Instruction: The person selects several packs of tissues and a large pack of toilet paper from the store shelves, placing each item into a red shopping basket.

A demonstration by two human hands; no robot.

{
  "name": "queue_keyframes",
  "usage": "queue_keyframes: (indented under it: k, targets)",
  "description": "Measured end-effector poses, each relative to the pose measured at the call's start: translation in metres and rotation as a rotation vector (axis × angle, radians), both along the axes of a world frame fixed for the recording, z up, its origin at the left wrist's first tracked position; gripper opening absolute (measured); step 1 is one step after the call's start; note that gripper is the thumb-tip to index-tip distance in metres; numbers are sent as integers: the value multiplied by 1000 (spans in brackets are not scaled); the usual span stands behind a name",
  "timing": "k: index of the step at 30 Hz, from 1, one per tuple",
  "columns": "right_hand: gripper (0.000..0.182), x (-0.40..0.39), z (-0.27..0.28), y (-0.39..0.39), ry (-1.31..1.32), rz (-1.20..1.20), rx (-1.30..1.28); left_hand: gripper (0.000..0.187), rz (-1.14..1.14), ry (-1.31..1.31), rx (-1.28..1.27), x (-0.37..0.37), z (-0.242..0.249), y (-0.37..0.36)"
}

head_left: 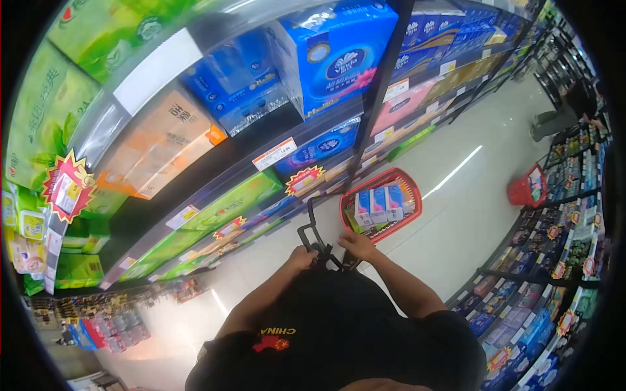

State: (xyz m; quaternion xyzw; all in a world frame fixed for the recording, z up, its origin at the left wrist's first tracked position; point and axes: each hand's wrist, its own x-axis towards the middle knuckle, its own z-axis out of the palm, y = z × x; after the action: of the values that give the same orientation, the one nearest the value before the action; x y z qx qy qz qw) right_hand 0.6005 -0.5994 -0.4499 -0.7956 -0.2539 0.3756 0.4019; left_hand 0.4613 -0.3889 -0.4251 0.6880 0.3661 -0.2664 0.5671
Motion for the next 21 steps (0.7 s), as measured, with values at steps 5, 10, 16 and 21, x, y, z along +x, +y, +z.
queue_keyframes:
  k: [5,10,16,21]
  targets:
    - [46,-20,21,45,123,36,6,32,-85,-113,-45,10,-16,-7]
    - [57,-52,29,47,255,15,-120,36,-108,-230,-220,5,-29,-10]
    - [55,-42,56,38,187,12,-170,37,-186,-50,-222,28,13,-4]
    - [51,-31,36,35,204,70,-105,40,-177,-119,-134,34,2,-8]
